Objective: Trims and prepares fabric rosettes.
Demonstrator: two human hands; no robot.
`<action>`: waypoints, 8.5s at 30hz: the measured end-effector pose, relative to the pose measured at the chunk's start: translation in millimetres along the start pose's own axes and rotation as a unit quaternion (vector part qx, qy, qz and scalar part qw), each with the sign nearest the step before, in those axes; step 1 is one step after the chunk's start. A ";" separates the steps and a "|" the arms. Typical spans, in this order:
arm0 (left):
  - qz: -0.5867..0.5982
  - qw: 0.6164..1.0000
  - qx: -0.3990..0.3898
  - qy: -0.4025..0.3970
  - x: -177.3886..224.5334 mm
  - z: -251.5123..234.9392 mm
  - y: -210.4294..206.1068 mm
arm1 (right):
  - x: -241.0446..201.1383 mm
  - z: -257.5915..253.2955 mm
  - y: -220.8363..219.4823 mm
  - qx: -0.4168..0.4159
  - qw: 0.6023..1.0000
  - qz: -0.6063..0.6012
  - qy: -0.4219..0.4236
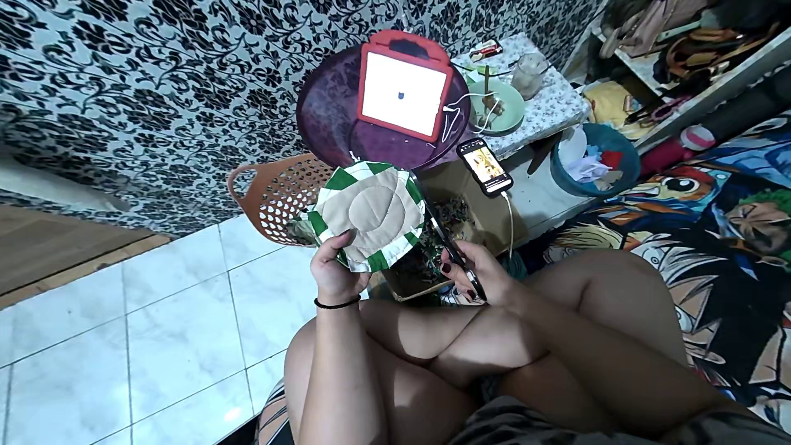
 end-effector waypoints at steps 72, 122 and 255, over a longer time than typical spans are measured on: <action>0.155 0.986 -0.059 -0.034 -3.7 -11.1 11.7 | -7.1 2.0 -9.6 -0.012 1.000 0.022 0.000; -0.086 0.959 0.224 -0.148 -45.4 10.4 -36.0 | 7.2 -3.8 -30.9 -0.003 1.000 0.013 0.013; -0.043 0.992 0.114 0.010 1.7 -6.9 6.2 | -10.1 4.1 -3.3 -0.028 0.999 0.015 0.044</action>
Point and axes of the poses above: each hand's wrist, its own z-axis away from the middle knuckle, its own y-axis out of the back of the hand, x = y × z, the point moved 5 cm from there along -z, towards the middle knuckle, and after that the axes turned 6 degrees about -x, right-handed, at the moved point
